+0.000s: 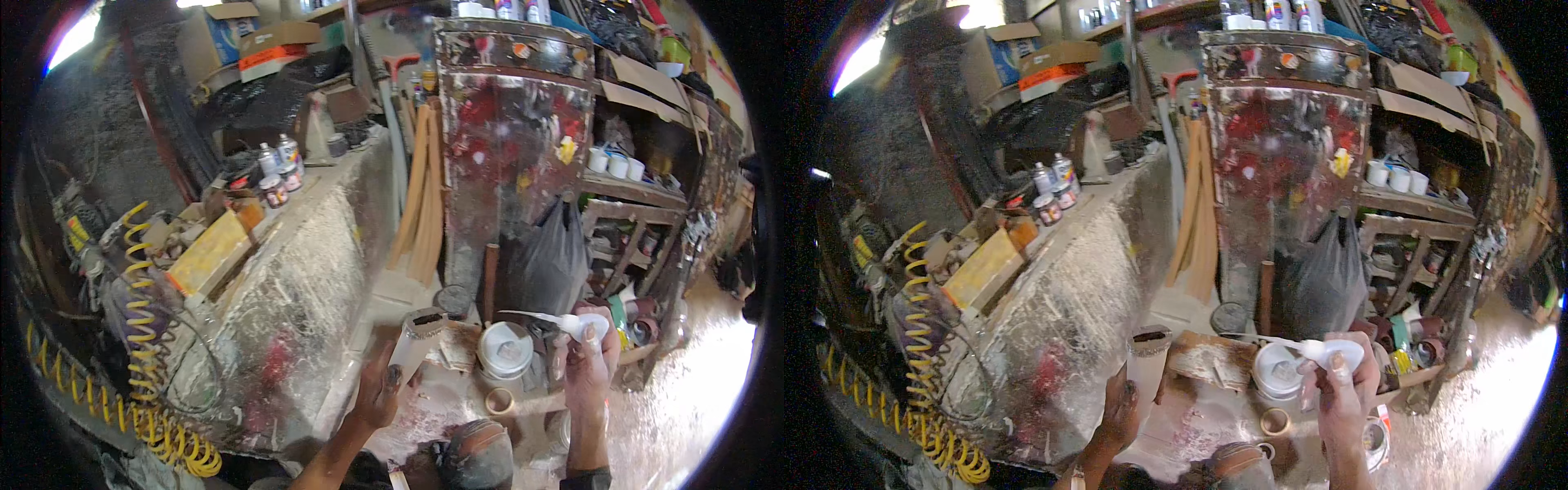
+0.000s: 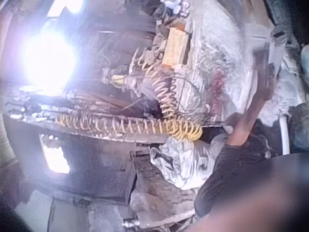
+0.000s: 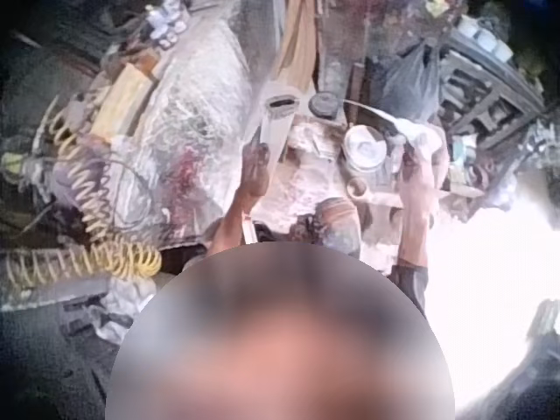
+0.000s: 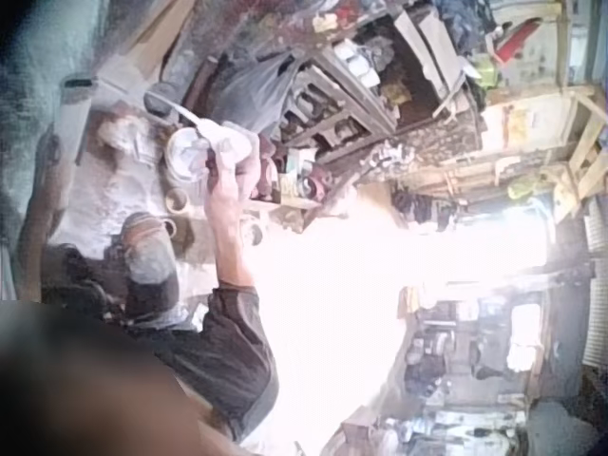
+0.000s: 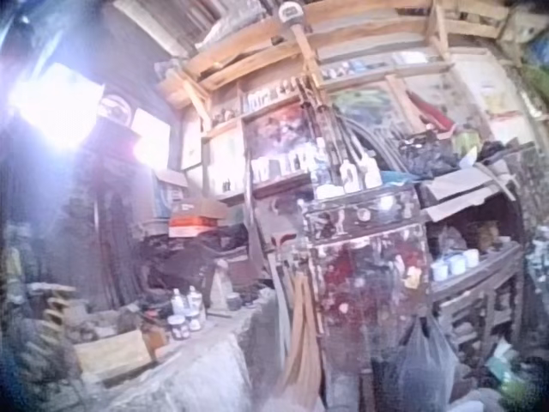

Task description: The person applies white glue to the end of a long white wooden piece using a small brush, then rubs the glue in with their fingers. They then move to a different area and use a handheld tool to scrape or clean the glued end of the piece.

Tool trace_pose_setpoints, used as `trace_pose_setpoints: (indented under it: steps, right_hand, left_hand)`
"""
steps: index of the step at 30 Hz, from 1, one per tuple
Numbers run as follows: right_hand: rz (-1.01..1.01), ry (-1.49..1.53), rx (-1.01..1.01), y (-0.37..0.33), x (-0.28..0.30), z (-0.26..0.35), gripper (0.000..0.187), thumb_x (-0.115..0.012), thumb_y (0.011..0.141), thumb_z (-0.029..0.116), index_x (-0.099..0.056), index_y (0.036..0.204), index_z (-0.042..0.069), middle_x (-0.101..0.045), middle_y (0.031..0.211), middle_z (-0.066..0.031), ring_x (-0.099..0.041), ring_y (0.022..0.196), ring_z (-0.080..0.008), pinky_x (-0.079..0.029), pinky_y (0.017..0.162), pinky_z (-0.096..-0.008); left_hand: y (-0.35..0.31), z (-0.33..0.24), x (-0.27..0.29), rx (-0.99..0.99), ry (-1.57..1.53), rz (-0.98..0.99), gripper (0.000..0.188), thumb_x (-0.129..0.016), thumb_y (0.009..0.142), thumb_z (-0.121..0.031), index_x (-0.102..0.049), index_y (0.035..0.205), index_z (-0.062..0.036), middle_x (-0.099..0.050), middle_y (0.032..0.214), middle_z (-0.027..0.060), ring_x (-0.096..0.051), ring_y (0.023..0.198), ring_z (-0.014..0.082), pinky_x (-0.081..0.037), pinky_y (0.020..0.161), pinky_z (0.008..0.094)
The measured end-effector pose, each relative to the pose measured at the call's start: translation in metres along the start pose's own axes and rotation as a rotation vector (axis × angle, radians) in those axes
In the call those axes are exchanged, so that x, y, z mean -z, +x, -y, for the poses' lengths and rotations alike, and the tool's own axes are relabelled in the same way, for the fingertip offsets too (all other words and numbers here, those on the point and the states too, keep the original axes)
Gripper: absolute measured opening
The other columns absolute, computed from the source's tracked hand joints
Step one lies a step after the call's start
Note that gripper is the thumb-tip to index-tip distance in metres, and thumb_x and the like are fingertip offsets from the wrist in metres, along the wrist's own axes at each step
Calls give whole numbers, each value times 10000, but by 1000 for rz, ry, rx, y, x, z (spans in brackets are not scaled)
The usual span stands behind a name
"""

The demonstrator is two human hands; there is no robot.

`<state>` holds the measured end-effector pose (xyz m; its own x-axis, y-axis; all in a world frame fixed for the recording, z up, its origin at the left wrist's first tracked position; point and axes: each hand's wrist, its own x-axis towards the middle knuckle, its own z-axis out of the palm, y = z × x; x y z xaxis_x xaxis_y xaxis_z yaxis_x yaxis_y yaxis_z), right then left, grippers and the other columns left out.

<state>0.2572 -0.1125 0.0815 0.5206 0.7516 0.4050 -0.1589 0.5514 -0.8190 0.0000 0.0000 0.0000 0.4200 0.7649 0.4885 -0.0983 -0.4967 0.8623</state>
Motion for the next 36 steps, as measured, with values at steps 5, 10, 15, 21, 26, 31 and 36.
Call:
trace_pose_setpoints:
  steps: [5, 10, 15, 21, 26, 31, 36]
  right_hand:
    - [-31, -173, 26, 0, -3, 18, 286, -626, 896, 228, -499, 1000, -6, -622, 784, -116, -580, 559, -127, -470, 454, -225]
    - [-10, -367, 93, 6, 10, 38, 339, -633, 896, 284, -469, 989, 3, -587, 763, -90, -568, 542, -119, -460, 446, -223]
    - [-26, -565, 150, -7, 11, 46, 379, -598, 916, 340, -422, 994, 13, -573, 759, -98, -564, 541, -117, -454, 443, -222]
    - [-147, -508, 27, -15, 14, 41, 324, -560, 941, 306, -399, 1013, 34, -540, 762, -100, -560, 535, -132, -445, 414, -228]
    - [-96, -529, 100, -7, 9, 29, 273, -495, 971, 276, -403, 1082, 44, -577, 775, -86, -552, 498, -110, -414, 350, -193]
    - [-144, -547, 88, -7, 0, 29, 274, -522, 954, 285, -405, 1021, 46, -554, 700, -83, -535, 498, -118, -417, 400, -210]
    - [-333, -411, 181, 25, 3, 26, 229, -512, 968, 270, -464, 990, 47, -559, 713, -51, -509, 513, -71, -386, 408, -197]
  left_hand:
    - [-5, -12, -28, -12, 185, 44, 431, -411, 967, -383, -484, 1092, 23, -573, 695, 139, -566, 548, 281, -442, 539, 369]
    - [-10, -11, -52, 105, 118, 126, 390, -427, 959, -352, -514, 1049, 17, -569, 675, 162, -602, 572, 330, -459, 547, 405]
    - [-16, -4, -62, 164, 154, 160, 364, -446, 948, -337, -517, 1038, 8, -585, 658, 160, -622, 567, 331, -481, 546, 410]
    - [-20, 7, -74, 167, 145, 108, 343, -467, 926, -314, -520, 1042, 4, -613, 709, 178, -644, 610, 331, -498, 559, 407]
    - [-15, 8, -72, 163, 176, 100, 339, -467, 930, -317, -525, 1032, 1, -617, 718, 177, -646, 640, 355, -498, 570, 423]
    - [-12, 6, -66, 268, 97, 171, 290, -514, 912, -244, -502, 1053, 9, -618, 745, 195, -640, 665, 392, -497, 595, 444]
    - [44, -3, -52, 364, 2, 211, 273, -567, 875, -135, -465, 1070, 26, -616, 768, 230, -645, 717, 402, -498, 623, 439]
